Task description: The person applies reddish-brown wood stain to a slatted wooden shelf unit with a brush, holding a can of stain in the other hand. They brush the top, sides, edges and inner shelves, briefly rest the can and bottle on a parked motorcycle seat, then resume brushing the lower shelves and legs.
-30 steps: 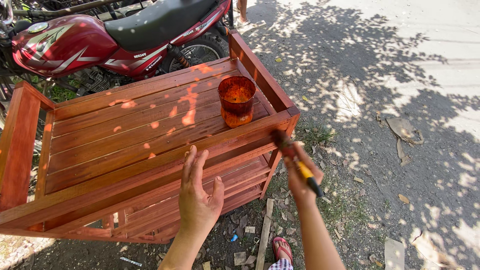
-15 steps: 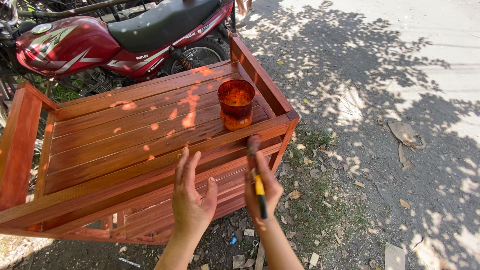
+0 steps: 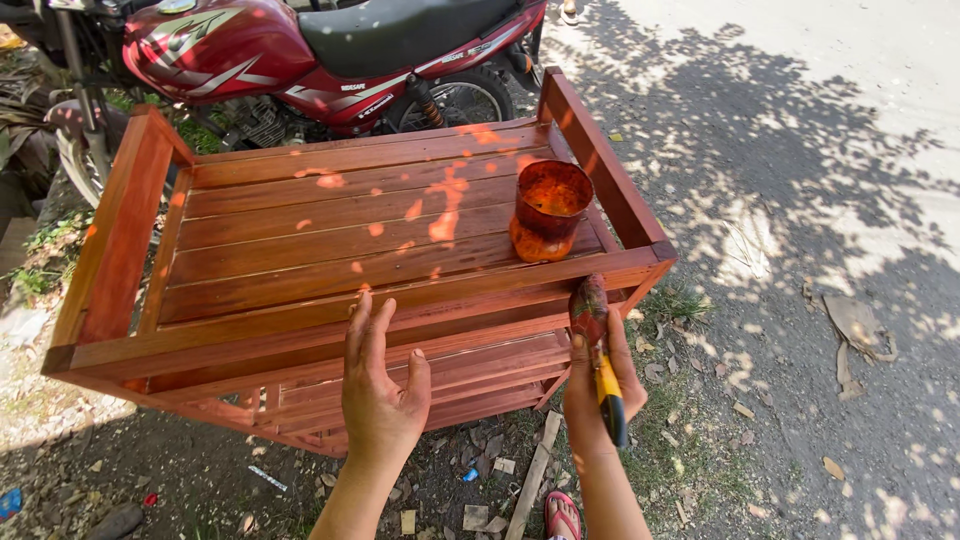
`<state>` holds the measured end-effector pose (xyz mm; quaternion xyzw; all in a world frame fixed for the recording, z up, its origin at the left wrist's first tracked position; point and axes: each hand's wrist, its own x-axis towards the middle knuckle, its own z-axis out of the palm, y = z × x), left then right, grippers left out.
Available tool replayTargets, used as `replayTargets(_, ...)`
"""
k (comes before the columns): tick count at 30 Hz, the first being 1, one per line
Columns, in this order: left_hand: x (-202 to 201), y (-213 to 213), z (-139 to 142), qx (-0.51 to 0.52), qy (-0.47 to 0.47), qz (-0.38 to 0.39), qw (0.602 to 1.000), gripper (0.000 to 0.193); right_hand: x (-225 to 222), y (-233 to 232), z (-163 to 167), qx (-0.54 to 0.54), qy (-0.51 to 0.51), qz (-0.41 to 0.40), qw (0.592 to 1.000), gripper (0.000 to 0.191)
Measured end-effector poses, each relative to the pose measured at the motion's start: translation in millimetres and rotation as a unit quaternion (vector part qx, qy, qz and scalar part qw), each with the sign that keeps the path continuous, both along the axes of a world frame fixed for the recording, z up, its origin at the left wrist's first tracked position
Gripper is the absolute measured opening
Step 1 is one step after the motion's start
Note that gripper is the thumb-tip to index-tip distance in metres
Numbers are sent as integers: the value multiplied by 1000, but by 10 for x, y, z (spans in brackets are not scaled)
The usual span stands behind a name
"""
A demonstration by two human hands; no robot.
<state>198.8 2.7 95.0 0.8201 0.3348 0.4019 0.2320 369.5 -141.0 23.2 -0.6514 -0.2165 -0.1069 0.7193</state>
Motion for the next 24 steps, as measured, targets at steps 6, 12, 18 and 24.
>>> replayTargets(6, -409, 172, -136, 4, 7, 55, 998, 60, -686, 506, 64, -76, -75, 7, 994, 53)
replayTargets(12, -806, 299, -64, 22, -1, 105, 994, 58, -1121, 697, 111, -100, -84, 127, 983, 54)
replayTargets(18, -783, 312, 1, 30, 19, 109, 993, 59, -728, 695, 98, -86, -257, 241, 932, 45)
replayTargets(24, -526, 209, -93, -44, -43, 37, 997, 62, 143, -33, 11, -128, -64, 68, 987, 46)
